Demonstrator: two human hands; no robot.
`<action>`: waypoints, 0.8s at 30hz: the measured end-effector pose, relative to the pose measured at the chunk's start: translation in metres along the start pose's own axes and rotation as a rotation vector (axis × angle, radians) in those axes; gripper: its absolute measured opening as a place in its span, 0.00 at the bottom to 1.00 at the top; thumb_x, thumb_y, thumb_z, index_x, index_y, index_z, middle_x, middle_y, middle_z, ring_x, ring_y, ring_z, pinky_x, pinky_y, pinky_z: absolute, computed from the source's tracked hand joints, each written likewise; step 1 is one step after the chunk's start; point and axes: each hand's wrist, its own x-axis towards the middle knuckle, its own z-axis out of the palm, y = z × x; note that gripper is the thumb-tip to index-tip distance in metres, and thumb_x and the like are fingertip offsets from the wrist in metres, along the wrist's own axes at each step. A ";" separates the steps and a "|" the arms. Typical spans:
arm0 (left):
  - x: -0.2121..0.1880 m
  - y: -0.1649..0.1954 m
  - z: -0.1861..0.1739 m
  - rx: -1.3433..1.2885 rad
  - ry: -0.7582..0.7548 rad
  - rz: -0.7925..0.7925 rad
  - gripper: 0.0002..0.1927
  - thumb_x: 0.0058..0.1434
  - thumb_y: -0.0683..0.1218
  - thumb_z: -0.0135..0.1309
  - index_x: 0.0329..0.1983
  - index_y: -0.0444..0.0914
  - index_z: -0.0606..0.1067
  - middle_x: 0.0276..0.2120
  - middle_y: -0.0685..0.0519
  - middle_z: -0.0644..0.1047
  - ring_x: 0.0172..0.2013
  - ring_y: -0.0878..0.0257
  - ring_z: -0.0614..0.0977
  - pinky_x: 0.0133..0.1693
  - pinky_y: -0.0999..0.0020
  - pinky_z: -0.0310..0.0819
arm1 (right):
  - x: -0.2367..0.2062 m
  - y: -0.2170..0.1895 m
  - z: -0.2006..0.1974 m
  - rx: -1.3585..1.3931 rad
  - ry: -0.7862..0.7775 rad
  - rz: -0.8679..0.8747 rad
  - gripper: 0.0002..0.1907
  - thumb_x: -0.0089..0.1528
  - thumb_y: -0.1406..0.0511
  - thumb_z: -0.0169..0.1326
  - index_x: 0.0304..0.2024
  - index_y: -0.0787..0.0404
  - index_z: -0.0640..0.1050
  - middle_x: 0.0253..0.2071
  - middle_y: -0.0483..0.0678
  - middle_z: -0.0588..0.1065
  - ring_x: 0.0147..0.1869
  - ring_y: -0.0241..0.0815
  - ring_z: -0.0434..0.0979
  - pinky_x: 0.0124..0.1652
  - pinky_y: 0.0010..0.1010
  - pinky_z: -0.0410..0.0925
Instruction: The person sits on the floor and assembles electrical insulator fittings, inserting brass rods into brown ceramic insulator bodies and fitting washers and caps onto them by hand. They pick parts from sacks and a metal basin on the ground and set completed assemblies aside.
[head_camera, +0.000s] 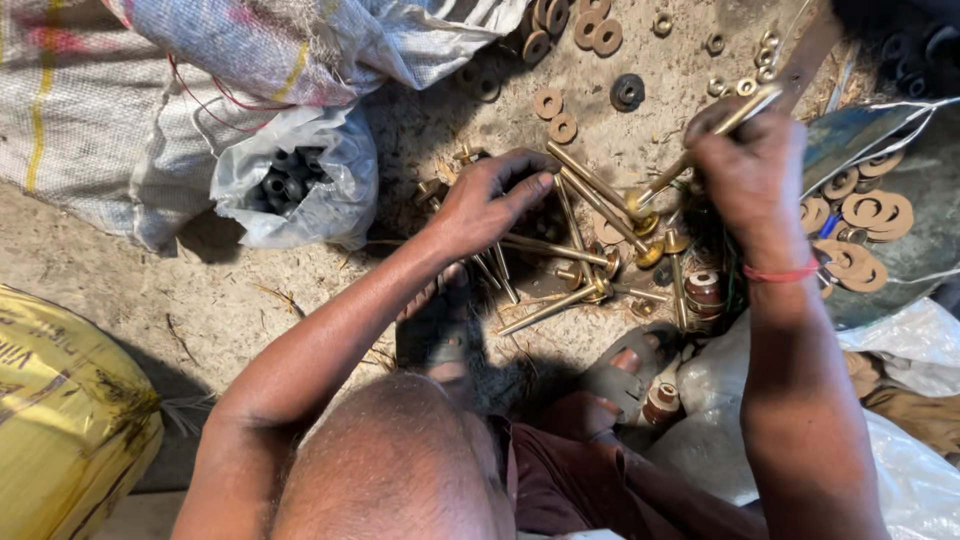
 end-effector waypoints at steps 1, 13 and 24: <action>0.002 0.002 0.005 -0.174 -0.051 -0.011 0.21 0.71 0.56 0.48 0.59 0.39 0.76 0.46 0.48 0.84 0.44 0.60 0.85 0.47 0.64 0.81 | -0.002 -0.005 -0.005 0.362 -0.046 -0.023 0.05 0.65 0.70 0.54 0.39 0.65 0.80 0.34 0.55 0.77 0.32 0.49 0.76 0.34 0.39 0.70; -0.008 -0.006 -0.024 -0.942 -0.185 -0.042 0.20 0.75 0.48 0.45 0.62 0.30 0.71 0.45 0.45 0.79 0.37 0.60 0.83 0.32 0.70 0.79 | -0.032 -0.051 -0.009 0.603 -0.185 -0.119 0.08 0.63 0.72 0.58 0.45 0.67 0.76 0.43 0.53 0.79 0.43 0.39 0.83 0.43 0.25 0.78; -0.016 -0.012 -0.040 -0.817 -0.113 -0.159 0.18 0.66 0.37 0.51 0.57 0.26 0.76 0.43 0.43 0.82 0.38 0.57 0.86 0.37 0.66 0.83 | -0.028 -0.016 0.025 0.051 -0.144 -0.641 0.14 0.69 0.62 0.58 0.43 0.70 0.78 0.33 0.46 0.76 0.34 0.32 0.72 0.31 0.21 0.66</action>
